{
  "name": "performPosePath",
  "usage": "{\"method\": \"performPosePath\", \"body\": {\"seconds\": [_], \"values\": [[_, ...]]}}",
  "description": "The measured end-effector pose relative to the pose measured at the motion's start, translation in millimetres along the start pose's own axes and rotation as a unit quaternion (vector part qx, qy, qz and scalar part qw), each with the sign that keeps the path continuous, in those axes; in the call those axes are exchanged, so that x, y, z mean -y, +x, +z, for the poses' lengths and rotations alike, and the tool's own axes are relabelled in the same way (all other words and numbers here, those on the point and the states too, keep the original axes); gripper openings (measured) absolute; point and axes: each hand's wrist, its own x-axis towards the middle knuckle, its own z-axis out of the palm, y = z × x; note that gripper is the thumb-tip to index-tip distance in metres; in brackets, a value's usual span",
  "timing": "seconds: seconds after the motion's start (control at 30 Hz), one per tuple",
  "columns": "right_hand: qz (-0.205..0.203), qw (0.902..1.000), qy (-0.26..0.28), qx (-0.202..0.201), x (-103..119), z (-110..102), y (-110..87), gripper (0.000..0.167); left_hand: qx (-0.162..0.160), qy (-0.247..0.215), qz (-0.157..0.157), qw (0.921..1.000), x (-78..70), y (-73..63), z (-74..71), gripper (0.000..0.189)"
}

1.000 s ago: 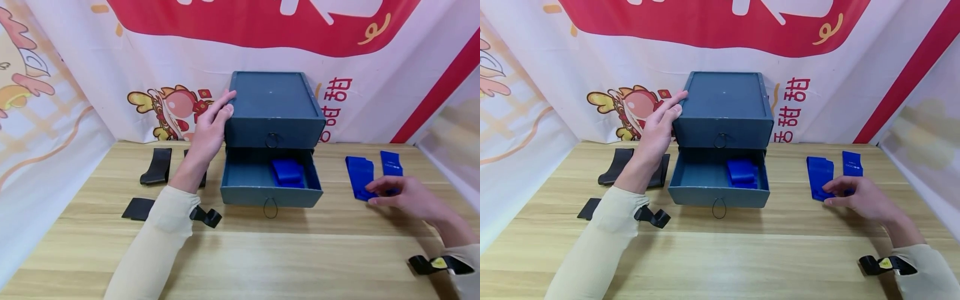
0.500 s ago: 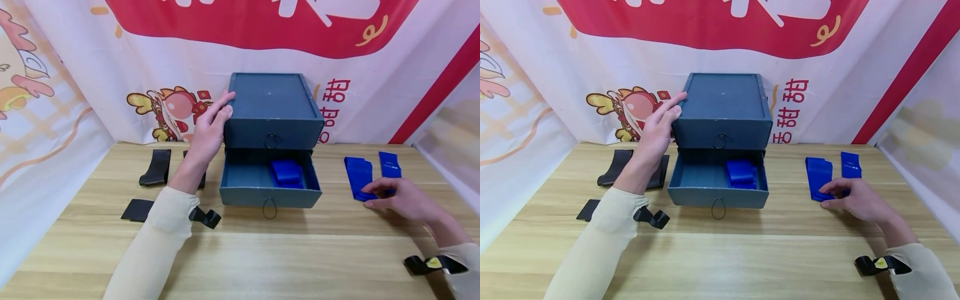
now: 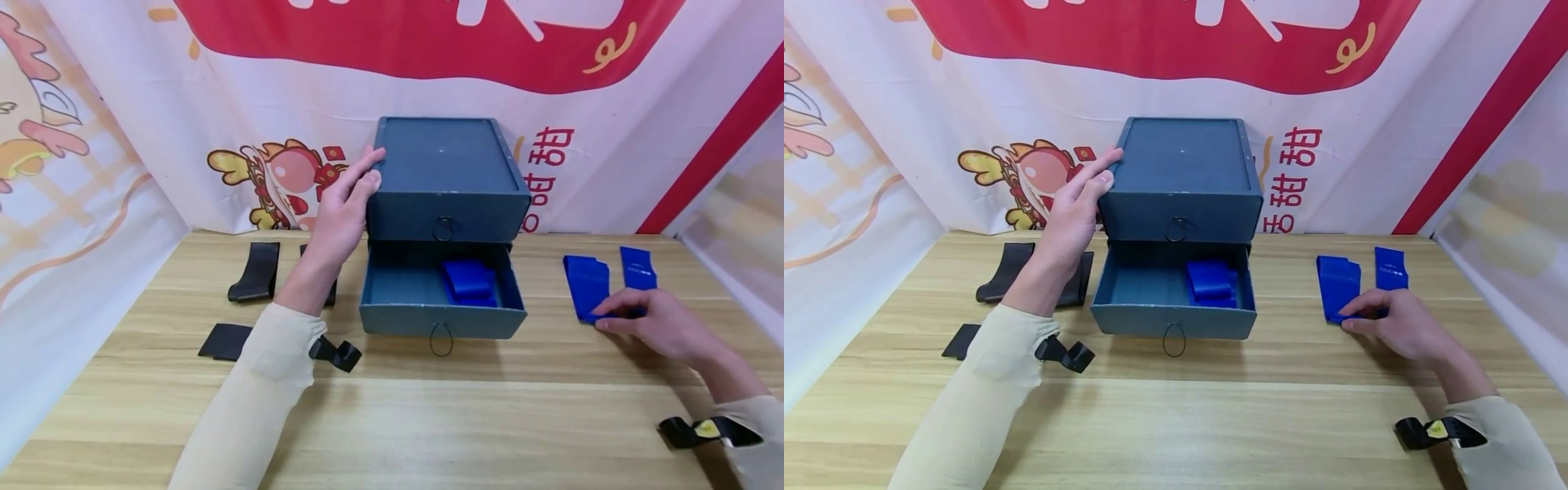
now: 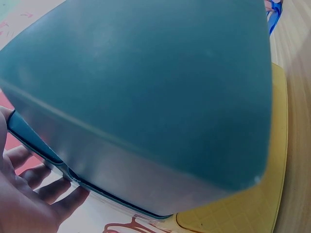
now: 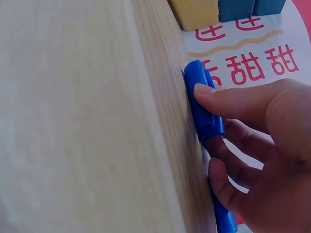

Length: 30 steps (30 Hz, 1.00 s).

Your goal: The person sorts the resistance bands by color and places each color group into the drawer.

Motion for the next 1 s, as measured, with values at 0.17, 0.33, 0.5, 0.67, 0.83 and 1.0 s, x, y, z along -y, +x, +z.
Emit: {"method": "performPosePath", "body": {"seconds": [0.17, 0.33, 0.5, 0.67, 0.83, 1.0], "values": [[-0.003, 1.0, 0.003, -0.007, 3, -2, 0.3, 0.03, -0.002, 0.0, 0.0, 1.0, 0.3, -0.5, -0.5, 0.045], [-0.021, 0.9986, 0.025, -0.042, 9, -7, -3.7, 0.027, 0.001, 0.004, -0.002, 1.0, 0.3, -0.3, 0.2, 0.046], [-0.044, 0.9917, 0.045, -0.112, 17, -11, -10.1, 0.024, 0.001, 0.001, -0.002, 1.0, -0.1, -0.2, 0.9, 0.046], [-0.06, 0.9802, 0.074, -0.174, 27, -13, -15.2, 0.022, 0.002, -0.005, -0.001, 1.0, -0.5, -0.8, 1.6, 0.046], [-0.061, 0.9698, 0.09, -0.218, 40, -15, -17.5, 0.025, 0.002, -0.002, -0.003, 1.0, -1.2, -1.4, 1.7, 0.046], [-0.068, 0.9581, 0.101, -0.259, 54, -14, -18.2, 0.027, -0.001, -0.002, -0.002, 1.0, -1.7, -1.4, 1.1, 0.046]]}}
